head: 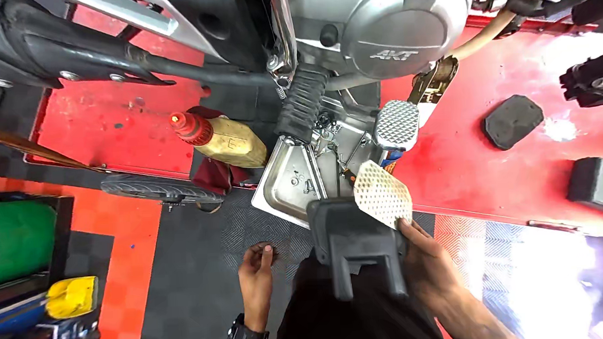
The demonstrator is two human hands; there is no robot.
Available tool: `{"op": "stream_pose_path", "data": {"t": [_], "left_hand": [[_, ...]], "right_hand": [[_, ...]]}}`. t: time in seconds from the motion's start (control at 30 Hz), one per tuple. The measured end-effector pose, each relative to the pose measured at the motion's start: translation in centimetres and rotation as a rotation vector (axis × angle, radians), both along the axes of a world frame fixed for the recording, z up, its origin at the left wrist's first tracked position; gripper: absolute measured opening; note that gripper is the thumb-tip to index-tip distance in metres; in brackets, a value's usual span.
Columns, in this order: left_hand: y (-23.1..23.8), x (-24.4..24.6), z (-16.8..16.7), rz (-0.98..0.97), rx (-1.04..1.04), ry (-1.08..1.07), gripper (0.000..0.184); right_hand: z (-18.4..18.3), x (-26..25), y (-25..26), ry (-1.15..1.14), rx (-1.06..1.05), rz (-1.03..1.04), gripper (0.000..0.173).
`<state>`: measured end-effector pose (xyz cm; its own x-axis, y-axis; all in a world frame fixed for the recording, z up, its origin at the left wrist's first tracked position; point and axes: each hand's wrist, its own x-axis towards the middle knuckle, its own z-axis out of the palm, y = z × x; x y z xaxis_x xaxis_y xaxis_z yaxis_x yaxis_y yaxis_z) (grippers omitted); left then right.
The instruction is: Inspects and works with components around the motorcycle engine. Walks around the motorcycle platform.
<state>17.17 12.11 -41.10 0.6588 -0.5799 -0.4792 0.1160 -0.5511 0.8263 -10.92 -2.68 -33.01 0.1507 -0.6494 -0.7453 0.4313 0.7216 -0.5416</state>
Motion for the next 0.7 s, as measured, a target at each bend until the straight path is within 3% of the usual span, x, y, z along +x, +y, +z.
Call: {"op": "stream_pose_path", "data": {"t": [0.17, 0.3, 0.53, 0.7], "left_hand": [[-3.5, 0.3, 1.4, -0.174, -0.103, -0.406, 0.017], [-7.6, 0.0, 2.4, -0.345, -0.21, -0.635, 0.016], [-14.2, -1.6, 2.0, -0.59, -0.196, -0.561, 0.014], [-15.6, -3.8, 1.3, -0.688, -0.144, -0.578, 0.011]], "right_hand": [[-1.2, -6.6, 2.7, -0.031, -0.08, -0.045, 0.034], [-1.4, -8.2, 3.3, -0.014, -0.099, -0.126, 0.03], [-2.4, -8.7, 3.8, -0.004, -0.094, -0.183, 0.031], [-3.7, -9.5, 4.3, 0.012, -0.071, -0.218, 0.033]]}}
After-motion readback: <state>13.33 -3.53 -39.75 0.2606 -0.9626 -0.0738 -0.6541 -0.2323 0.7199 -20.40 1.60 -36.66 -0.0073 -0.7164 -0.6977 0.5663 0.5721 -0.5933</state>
